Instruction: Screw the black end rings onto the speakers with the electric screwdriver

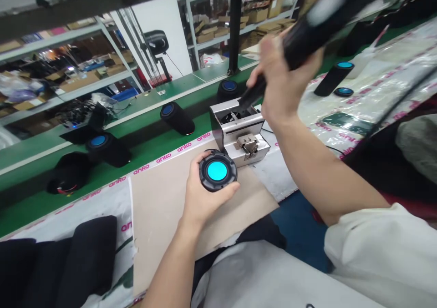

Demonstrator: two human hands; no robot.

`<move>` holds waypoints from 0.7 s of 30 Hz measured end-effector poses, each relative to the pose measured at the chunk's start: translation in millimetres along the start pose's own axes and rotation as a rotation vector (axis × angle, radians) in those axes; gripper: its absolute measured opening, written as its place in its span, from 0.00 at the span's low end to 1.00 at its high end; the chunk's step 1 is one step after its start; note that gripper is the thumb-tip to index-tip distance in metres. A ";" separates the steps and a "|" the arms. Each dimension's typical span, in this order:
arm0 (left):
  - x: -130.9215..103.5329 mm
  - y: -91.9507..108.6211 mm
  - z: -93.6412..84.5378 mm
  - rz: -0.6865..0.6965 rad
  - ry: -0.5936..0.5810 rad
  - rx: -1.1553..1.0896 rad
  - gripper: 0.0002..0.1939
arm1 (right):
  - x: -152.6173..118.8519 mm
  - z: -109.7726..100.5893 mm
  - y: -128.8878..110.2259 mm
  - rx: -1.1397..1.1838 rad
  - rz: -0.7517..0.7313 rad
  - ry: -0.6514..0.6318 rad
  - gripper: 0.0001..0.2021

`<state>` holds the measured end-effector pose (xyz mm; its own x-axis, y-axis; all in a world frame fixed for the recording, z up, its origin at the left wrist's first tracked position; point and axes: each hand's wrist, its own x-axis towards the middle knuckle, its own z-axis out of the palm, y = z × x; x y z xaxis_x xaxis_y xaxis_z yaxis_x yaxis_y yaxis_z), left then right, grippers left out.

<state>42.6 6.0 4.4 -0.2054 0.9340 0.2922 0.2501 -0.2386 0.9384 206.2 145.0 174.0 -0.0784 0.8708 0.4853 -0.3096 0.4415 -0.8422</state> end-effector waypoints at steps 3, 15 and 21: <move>-0.4 -0.2 0.0 -0.001 0.006 0.028 0.42 | -4.8 -21.0 1.2 -0.006 -0.029 0.007 0.28; -2.5 -7.2 -7.5 0.030 0.012 0.064 0.47 | -57.6 -32.9 75.1 0.161 -0.156 0.068 0.26; -2.7 -6.0 -7.8 0.039 0.010 0.112 0.49 | -56.5 -34.5 95.1 0.074 -0.085 -0.001 0.34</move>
<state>34.3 2.9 -0.6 -0.2032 0.9218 0.3301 0.3620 -0.2425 0.9001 213.9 145.3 58.5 -0.0502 0.8308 0.5544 -0.3841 0.4963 -0.7785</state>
